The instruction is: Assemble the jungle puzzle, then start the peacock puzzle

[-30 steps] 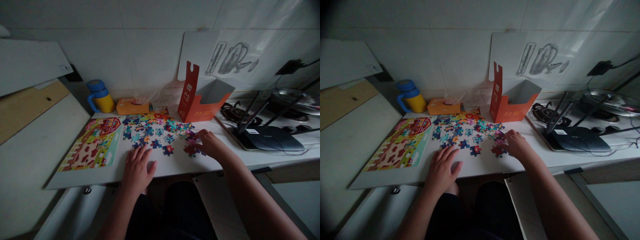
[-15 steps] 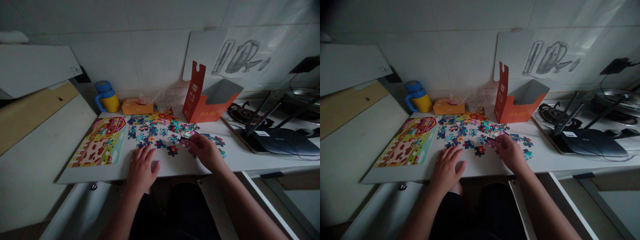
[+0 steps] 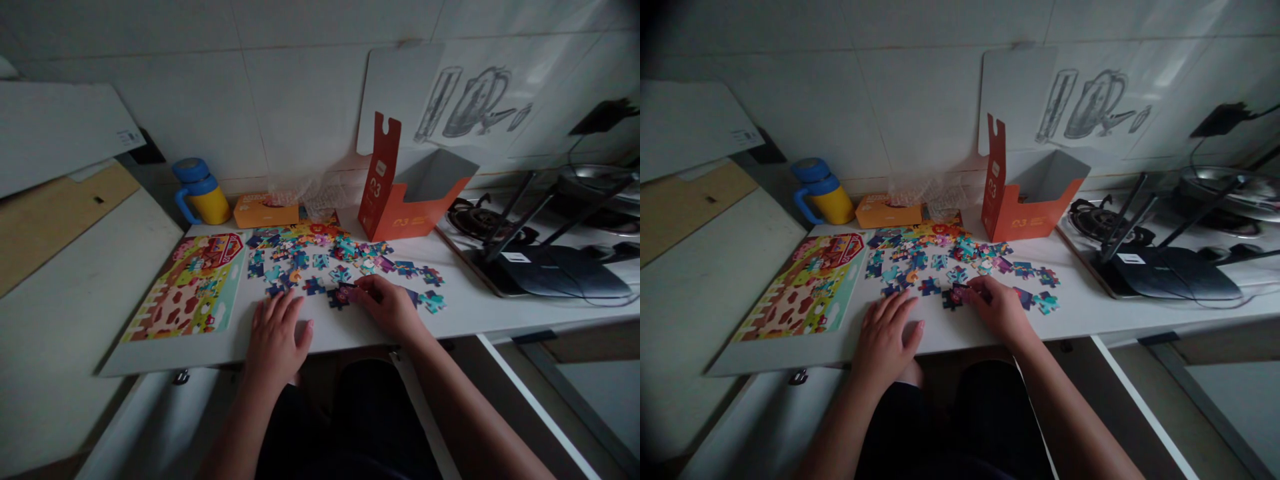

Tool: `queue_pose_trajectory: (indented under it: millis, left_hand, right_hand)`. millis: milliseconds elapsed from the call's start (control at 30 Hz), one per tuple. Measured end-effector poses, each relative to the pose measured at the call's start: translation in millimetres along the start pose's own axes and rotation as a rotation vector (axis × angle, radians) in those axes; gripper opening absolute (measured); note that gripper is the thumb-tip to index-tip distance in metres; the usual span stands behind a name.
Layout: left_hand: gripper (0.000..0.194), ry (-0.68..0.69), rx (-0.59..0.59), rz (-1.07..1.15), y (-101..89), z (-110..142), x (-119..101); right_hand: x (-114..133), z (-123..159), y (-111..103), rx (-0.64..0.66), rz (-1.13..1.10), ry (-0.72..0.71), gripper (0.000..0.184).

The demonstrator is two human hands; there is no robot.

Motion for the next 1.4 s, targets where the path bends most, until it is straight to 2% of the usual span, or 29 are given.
queue_pose_trajectory:
  millis: [167, 433, 633, 733, 800, 900, 1033, 1133, 1233, 1400]
  left_hand:
    - [0.043, 0.002, -0.002, 0.006, 0.4, 0, 0]
    - [0.045, -0.006, 0.006, 0.016, -2.1, 0, -1]
    - [0.044, 0.005, -0.019, 0.052, -0.7, 1, 0]
    - [0.032, -0.014, -0.058, 0.098, -0.4, -3, 4]
    - [0.021, -0.035, -0.090, 0.139, -2.2, -10, 7]
    - [0.018, 0.022, -0.097, 0.170, -6.3, -34, 9]
    - [0.020, 0.161, -0.067, 0.148, -2.6, -91, 10]
    - [0.023, 0.197, 0.050, 0.091, 16.1, -143, 13]
    - [0.028, 0.223, 0.135, 0.043, 40.6, -187, 15]
    - [0.030, 0.288, 0.180, 0.036, 74.1, -229, 9]
  right_hand:
    - [5, 1, 1, 0.013, 0.023, -0.029, 0.026]
    - [9, 5, 3, 0.022, 0.080, -0.086, 0.033]
    - [10, 9, 9, 0.018, 0.181, -0.235, 0.022]
    - [11, 13, 14, 0.047, 0.289, -0.376, 0.012]
    - [13, 16, 17, 0.091, 0.361, -0.493, 0.013]
    - [19, 21, 21, 0.191, 0.420, -0.651, 0.024]
    - [25, 24, 23, 0.306, 0.420, -0.742, 0.028]
    - [28, 26, 25, 0.369, 0.441, -0.784, 0.025]
    - [28, 25, 28, 0.414, 0.461, -0.746, 0.027]
    - [26, 20, 29, 0.436, 0.438, -0.662, 0.028]
Point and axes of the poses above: each hand's wrist, its own z-axis away from the middle knuckle, its own y-axis out of the palm, x = y × z, the point moved 3 cm from there along -z, towards the middle knuckle, and after that the axes turned 13 degrees about -z, right-handed, at the moved point
